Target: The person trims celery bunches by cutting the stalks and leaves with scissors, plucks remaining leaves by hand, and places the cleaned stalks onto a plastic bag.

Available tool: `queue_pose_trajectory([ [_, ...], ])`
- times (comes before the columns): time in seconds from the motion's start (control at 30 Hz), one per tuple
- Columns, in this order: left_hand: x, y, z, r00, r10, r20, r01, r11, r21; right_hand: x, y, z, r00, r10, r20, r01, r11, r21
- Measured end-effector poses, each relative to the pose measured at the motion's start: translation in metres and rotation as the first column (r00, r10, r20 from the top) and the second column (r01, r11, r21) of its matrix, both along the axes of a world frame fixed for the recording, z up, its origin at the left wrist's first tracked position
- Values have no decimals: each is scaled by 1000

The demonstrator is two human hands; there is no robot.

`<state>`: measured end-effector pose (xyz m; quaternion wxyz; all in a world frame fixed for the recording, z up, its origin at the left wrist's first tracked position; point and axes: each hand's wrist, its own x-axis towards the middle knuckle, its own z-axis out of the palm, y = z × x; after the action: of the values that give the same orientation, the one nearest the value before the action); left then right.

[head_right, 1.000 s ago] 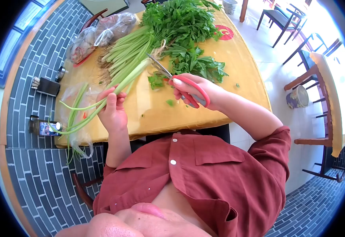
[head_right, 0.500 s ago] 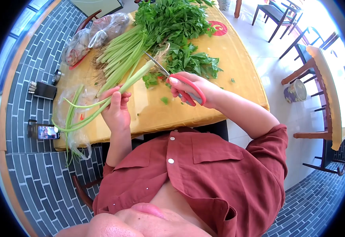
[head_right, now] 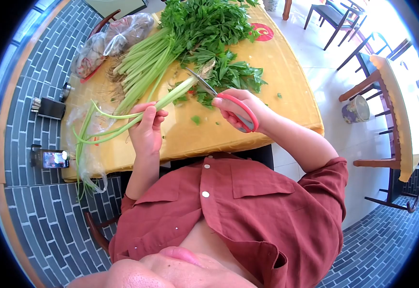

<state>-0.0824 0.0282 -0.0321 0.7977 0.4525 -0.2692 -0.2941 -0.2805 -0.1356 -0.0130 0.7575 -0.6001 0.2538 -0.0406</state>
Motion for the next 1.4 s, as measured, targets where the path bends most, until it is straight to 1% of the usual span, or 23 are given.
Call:
queue_pose_trajectory([
  [0.23, -1, -6, -1, 998, 12, -69, -12, 1000, 0, -5, -1, -10, 998, -56, 19, 54, 994, 93],
  [0.37, -1, -7, -1, 998, 14, -65, -14, 1000, -1, -5, 3, -8, 990, -127, 61, 118, 983, 139],
  [0.47, -3, -7, 1, 998, 12, -65, -12, 1000, -2, -7, 3, -7, 989, -127, 69, 113, 977, 180],
  [0.57, -3, -7, 1, 998, 9, -65, -9, 1000, -12, -10, 2, -8, 985, -124, 118, 90, 961, 261],
  [0.67, -4, -7, 3, 998, 9, -62, -10, 1000, -22, -13, 0, -10, 974, -120, 195, 38, 925, 379],
  [0.77, -4, -9, 4, 998, 3, -55, -4, 1000, -26, -16, -2, -14, 971, -73, 228, -20, 923, 384],
  [0.87, -2, -9, 3, 998, -20, -54, 18, 999, -39, -17, -10, -28, 947, -58, 317, -145, 801, 580],
  [0.97, -3, -10, 4, 997, -34, -66, 30, 998, -59, -17, -10, -35, 899, -108, 424, -273, 621, 735],
  [1.0, -3, -10, 3, 997, -31, -64, 27, 998, -62, -17, -8, -33, 900, -92, 425, -278, 630, 725],
  [1.1, -1, -9, 1, 999, -23, -43, 21, 998, -65, -13, 0, -27, 919, -93, 383, -162, 798, 581],
  [1.13, 0, -9, 1, 999, -22, -31, 20, 998, -65, -12, 1, -26, 923, -110, 368, -138, 800, 585],
  [1.23, -1, -8, 5, 998, -56, 11, 56, 994, -92, -11, 2, -20, 918, -97, 384, -124, 850, 512],
  [1.33, 0, -6, 5, 999, -48, 16, 49, 995, -87, -13, 1, -13, 932, -18, 362, -118, 929, 350],
  [1.4, 0, -6, 4, 999, -42, 8, 43, 995, -92, -12, 2, -10, 952, -13, 307, -81, 954, 289],
])
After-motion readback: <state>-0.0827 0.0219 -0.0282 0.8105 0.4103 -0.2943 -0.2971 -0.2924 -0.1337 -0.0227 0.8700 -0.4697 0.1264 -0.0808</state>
